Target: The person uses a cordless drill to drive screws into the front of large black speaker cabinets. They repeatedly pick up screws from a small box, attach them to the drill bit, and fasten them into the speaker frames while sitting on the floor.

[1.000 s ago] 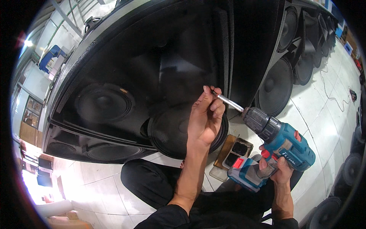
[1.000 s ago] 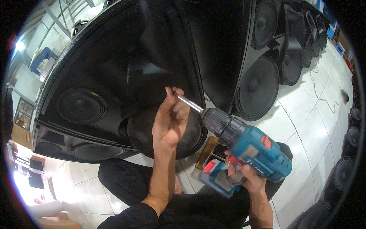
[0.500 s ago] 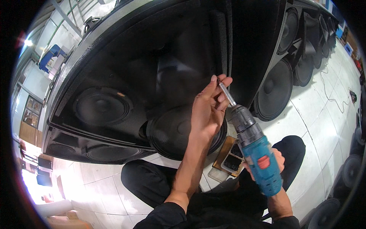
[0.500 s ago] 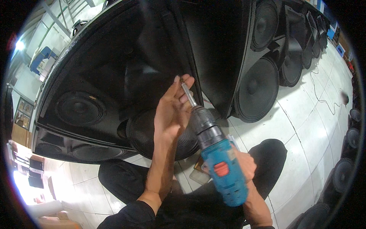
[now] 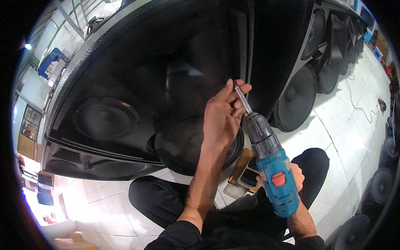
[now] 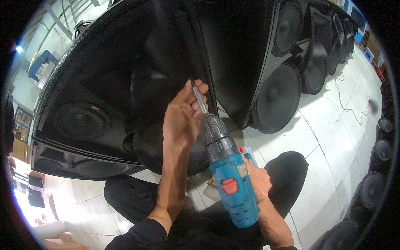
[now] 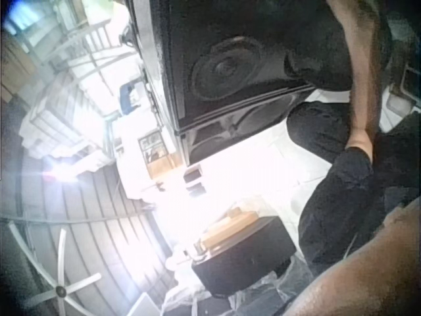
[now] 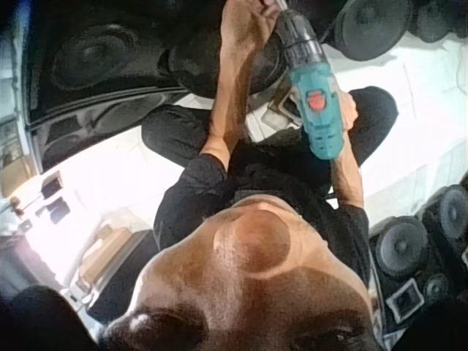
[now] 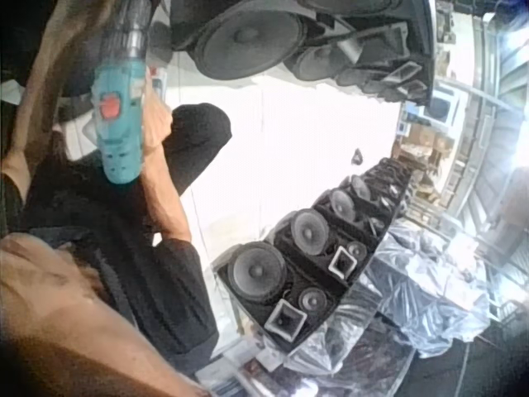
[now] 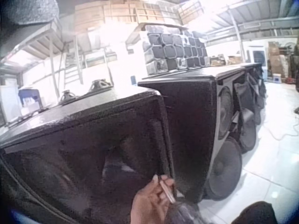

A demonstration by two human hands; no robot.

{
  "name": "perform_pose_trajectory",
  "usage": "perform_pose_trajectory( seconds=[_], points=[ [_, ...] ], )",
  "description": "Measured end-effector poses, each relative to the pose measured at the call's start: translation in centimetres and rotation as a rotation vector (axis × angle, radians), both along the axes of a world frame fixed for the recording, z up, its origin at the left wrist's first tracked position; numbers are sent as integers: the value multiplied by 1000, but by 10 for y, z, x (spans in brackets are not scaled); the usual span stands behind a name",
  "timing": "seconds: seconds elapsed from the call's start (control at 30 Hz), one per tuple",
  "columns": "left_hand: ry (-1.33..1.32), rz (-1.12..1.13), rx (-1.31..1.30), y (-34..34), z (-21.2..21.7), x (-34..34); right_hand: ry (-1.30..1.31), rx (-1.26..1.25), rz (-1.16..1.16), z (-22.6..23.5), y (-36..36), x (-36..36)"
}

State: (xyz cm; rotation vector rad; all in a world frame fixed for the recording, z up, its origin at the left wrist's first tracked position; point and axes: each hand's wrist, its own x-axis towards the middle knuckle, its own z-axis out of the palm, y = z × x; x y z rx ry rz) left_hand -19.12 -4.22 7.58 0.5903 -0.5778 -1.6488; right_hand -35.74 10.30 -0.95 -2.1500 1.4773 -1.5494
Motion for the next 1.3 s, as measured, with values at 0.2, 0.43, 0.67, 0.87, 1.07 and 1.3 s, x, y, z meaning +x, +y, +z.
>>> perform_pose_trajectory(
  seconds=[0.2, 0.43, 0.67, 0.87, 1.07, 1.3],
  points=[
    [18, -8, -41, -5, -3, 4, -13, 105, -27, 15, 2, 5],
    [-304, 59, -91, 0, -2, 8, 118, 284, -158, 40, 16, 7],
    [-85, -52, 219, 15, -36, -2, 43, 255, -144, 19, 8, 0],
    [98, -90, 354, 16, -62, 1, 155, 315, -178, 20, 19, -2],
    [160, 64, 346, 12, -69, 4, 18, 311, -198, 20, 20, 4],
    [231, 114, 421, 13, -77, -2, 40, 314, -158, 36, 5, 11]
  ],
)
